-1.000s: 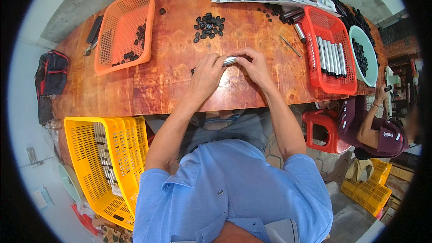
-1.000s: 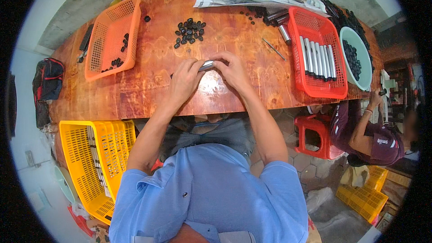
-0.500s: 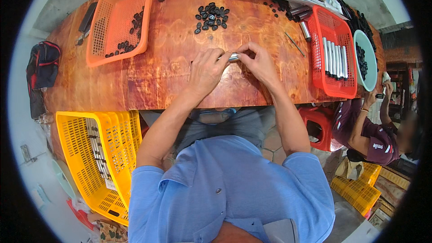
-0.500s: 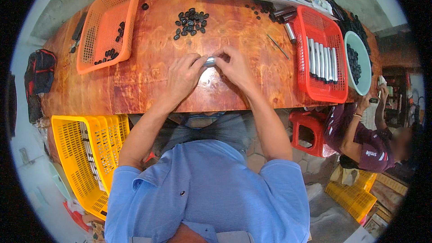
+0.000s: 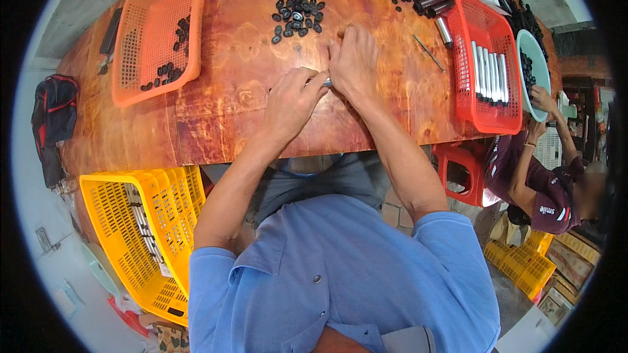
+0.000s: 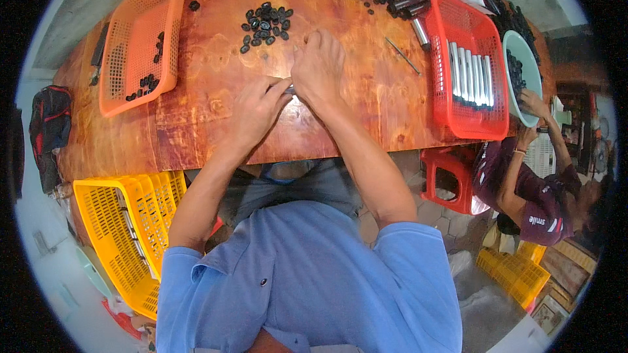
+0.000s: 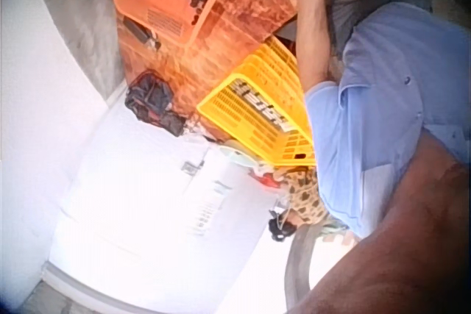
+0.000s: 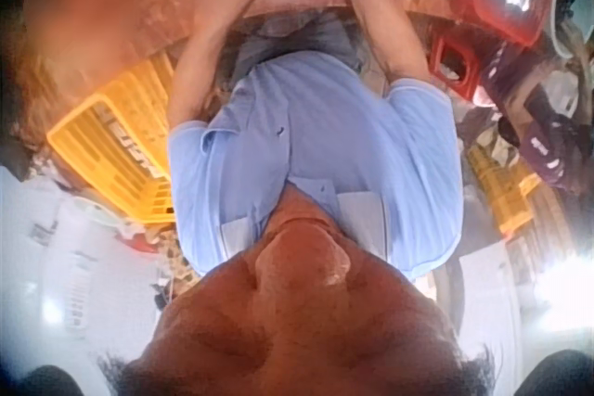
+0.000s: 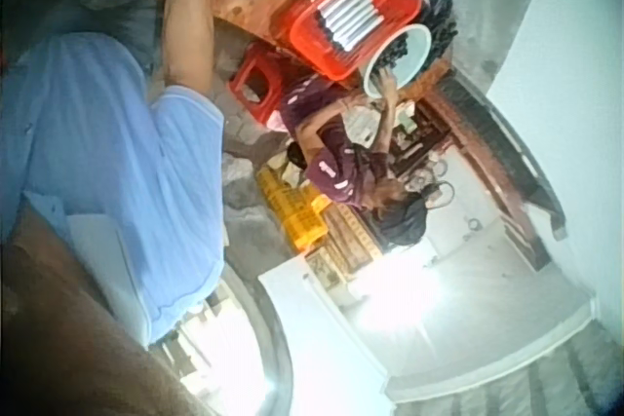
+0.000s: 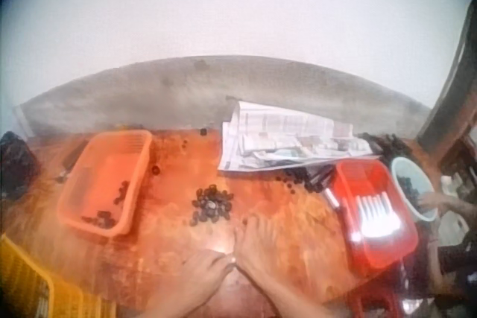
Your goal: The person assembles cylindrical metal objects by inserting small black circular pieces into the ends and securing them with a cap. The person places the finished cylinders into a yellow basket. The person repeats this process multiple times.
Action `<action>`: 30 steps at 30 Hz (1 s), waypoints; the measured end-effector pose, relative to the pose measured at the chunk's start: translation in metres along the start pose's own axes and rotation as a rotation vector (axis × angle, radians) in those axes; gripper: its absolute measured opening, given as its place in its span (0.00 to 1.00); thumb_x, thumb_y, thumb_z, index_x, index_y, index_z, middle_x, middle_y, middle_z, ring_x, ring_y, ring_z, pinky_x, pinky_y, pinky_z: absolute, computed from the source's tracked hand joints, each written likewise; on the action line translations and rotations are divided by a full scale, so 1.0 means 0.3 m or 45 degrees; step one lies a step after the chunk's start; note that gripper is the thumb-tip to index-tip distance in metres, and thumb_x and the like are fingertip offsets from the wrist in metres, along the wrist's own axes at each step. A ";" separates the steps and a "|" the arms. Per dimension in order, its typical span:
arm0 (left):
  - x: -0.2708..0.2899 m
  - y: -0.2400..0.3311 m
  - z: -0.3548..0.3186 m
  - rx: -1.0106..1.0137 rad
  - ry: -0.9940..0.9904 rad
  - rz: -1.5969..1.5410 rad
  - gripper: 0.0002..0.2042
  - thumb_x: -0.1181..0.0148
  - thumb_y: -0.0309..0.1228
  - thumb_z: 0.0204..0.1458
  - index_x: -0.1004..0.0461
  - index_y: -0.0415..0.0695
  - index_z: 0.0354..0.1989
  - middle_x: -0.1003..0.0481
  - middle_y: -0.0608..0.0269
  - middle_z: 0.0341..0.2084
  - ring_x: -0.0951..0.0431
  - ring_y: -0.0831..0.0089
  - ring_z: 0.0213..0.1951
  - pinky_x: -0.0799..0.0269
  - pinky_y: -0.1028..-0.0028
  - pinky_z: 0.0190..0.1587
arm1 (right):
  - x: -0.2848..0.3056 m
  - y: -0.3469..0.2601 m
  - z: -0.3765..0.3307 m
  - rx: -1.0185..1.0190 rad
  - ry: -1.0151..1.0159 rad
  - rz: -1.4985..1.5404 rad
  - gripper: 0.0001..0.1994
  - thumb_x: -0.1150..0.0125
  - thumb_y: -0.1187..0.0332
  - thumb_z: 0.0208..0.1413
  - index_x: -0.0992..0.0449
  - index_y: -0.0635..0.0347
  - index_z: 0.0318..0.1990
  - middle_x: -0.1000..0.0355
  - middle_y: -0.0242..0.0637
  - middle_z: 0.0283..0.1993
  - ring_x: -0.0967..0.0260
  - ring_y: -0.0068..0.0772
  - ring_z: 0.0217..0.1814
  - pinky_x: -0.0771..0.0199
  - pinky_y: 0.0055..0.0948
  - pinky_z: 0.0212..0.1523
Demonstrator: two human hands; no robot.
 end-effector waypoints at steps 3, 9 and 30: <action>0.002 0.008 0.009 0.004 -0.046 0.022 0.16 0.30 0.30 0.46 0.20 0.44 0.46 0.27 0.64 0.34 0.24 0.64 0.39 0.27 0.65 0.40 | 0.002 0.003 0.007 -0.046 -0.081 -0.001 0.15 0.42 0.67 0.58 0.30 0.68 0.48 0.33 0.51 0.54 0.40 0.55 0.61 0.45 0.50 0.64; -0.008 0.003 0.013 -0.018 -0.006 0.039 0.14 0.27 0.28 0.45 0.19 0.43 0.42 0.22 0.61 0.35 0.22 0.61 0.36 0.26 0.65 0.39 | -0.023 0.026 -0.006 0.045 -0.017 -0.033 0.18 0.43 0.68 0.58 0.31 0.73 0.52 0.37 0.57 0.62 0.44 0.58 0.66 0.50 0.51 0.69; -0.017 0.009 0.035 -0.051 -0.035 0.091 0.12 0.31 0.31 0.48 0.21 0.45 0.41 0.25 0.60 0.31 0.22 0.59 0.36 0.27 0.63 0.37 | -0.010 0.013 0.013 0.030 0.014 -0.010 0.18 0.42 0.66 0.57 0.30 0.69 0.51 0.34 0.51 0.58 0.40 0.54 0.63 0.46 0.49 0.66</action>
Point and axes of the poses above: each hand's wrist, its own z-axis towards the middle knuckle, its own x-axis out of the back of the hand, y = z × x, the point moved 1 cm from there along z, towards the middle knuckle
